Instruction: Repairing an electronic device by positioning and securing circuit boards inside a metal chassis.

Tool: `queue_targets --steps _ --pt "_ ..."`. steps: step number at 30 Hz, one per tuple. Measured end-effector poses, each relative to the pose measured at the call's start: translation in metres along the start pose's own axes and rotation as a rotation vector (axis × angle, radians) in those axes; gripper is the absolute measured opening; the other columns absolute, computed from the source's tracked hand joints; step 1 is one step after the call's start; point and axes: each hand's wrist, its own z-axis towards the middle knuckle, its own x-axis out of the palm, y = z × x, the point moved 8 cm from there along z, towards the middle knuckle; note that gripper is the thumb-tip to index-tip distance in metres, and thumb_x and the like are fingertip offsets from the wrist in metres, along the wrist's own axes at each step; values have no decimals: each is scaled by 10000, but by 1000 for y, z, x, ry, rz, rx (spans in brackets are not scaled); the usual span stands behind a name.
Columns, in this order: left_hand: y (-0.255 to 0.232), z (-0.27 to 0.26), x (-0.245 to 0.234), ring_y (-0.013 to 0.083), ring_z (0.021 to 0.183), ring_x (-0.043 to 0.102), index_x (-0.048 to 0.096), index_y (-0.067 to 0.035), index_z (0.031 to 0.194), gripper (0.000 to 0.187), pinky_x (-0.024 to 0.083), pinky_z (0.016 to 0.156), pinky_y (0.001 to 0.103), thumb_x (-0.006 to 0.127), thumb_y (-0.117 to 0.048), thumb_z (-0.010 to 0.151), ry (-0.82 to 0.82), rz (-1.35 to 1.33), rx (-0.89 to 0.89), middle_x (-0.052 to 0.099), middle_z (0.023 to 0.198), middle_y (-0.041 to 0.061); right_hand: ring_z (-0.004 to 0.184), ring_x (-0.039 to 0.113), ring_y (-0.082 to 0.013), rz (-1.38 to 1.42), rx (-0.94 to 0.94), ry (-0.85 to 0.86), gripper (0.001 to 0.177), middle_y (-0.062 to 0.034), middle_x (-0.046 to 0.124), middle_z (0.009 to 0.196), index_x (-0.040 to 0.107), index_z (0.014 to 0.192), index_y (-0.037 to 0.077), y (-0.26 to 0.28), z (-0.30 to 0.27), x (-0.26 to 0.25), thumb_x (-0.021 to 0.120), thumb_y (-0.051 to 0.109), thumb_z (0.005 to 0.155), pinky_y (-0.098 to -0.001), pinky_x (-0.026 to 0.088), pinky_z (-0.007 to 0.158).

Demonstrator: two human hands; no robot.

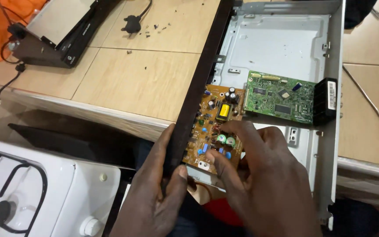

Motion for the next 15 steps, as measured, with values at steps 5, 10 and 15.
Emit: queue_targets --steps 5,10,15 --pt "8 -1 -1 172 1246 683 353 -121 1582 673 488 986 278 508 -280 947 -13 51 -93 659 1464 91 664 719 -341 -15 -6 2 405 -50 616 945 625 1257 370 -1 -2 7 686 509 882 -534 565 609" --pt "9 2 -6 99 439 483 431 -203 1557 665 455 401 258 536 -266 903 -4 58 -215 789 1064 -30 551 735 -328 22 54 7 363 -11 663 1019 617 1184 377 -2 -2 3 698 530 865 -536 571 617" --pt "11 1 -8 154 641 776 450 -241 1547 667 594 665 261 505 -330 887 -54 130 -244 850 1053 -19 647 742 -279 3 28 -35 392 -6 637 1101 590 1214 301 -3 -2 10 677 501 888 -541 573 653"
